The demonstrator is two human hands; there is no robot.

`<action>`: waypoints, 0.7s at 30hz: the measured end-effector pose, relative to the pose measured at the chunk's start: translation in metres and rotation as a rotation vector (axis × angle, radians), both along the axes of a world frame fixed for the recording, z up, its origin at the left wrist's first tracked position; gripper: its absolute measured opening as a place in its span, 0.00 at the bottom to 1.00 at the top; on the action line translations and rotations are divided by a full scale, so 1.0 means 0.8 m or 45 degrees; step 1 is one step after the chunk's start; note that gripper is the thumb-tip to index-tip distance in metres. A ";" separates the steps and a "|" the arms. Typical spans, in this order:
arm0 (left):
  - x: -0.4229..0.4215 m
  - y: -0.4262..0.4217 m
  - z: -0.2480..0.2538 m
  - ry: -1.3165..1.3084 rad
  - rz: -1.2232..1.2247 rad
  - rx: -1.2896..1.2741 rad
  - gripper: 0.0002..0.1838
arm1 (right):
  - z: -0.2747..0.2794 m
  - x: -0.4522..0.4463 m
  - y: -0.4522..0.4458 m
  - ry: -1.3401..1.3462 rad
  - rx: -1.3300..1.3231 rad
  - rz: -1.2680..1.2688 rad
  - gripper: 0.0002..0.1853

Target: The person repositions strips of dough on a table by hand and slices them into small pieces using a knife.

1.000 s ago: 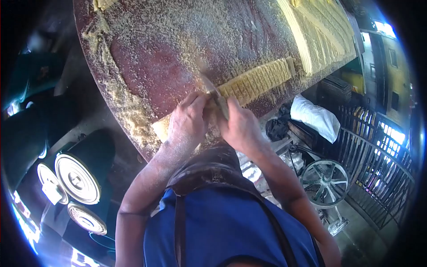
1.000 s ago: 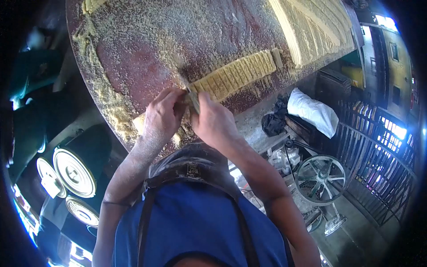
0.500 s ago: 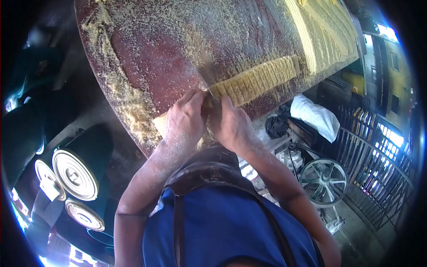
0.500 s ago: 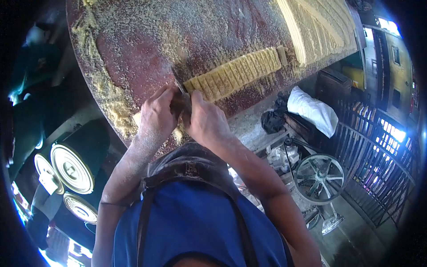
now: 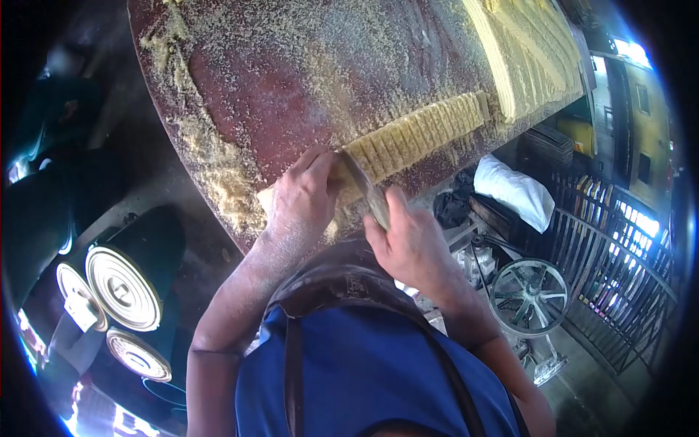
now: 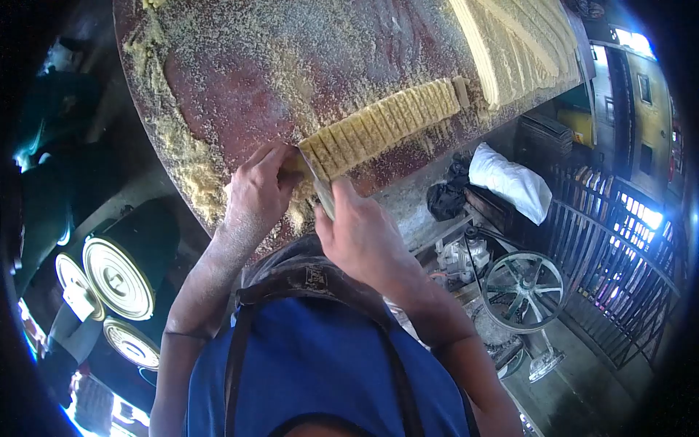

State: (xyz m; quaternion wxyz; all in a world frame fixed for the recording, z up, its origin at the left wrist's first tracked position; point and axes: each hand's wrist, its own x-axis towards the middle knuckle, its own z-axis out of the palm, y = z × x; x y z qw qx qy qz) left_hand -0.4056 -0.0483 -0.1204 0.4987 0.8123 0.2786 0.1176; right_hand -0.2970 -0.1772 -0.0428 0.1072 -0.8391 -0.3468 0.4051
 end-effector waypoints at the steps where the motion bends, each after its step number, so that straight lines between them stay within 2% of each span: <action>1: 0.002 0.002 -0.003 0.004 0.005 0.000 0.19 | -0.016 0.003 0.010 0.060 -0.003 -0.036 0.16; 2: 0.002 0.002 -0.005 0.018 0.020 -0.007 0.17 | -0.033 0.001 0.018 0.068 -0.009 -0.034 0.16; 4: -0.001 -0.002 -0.002 0.037 0.031 -0.009 0.16 | -0.069 -0.003 0.026 -0.245 0.180 0.101 0.15; 5: -0.001 -0.002 0.001 0.013 0.032 0.004 0.16 | -0.080 0.005 0.019 -0.082 0.280 0.043 0.16; 8: -0.008 0.003 0.000 -0.014 0.014 0.016 0.19 | -0.031 0.011 0.014 -0.070 0.229 0.007 0.17; 9: -0.012 0.001 0.003 -0.013 0.052 0.008 0.20 | -0.019 0.008 0.007 -0.087 0.310 -0.004 0.17; 17: -0.020 0.004 -0.007 -0.068 0.007 0.091 0.18 | 0.027 -0.020 -0.002 -0.054 0.048 0.024 0.16; 18: -0.019 0.004 -0.008 -0.064 0.004 0.086 0.18 | 0.018 -0.019 0.003 -0.049 0.043 0.021 0.16; 20: -0.017 0.003 -0.006 0.006 0.004 -0.122 0.15 | -0.029 -0.016 0.023 0.041 0.009 -0.029 0.16; 21: -0.020 0.000 -0.007 0.016 -0.001 -0.131 0.15 | -0.076 -0.021 0.023 -0.117 0.096 -0.012 0.16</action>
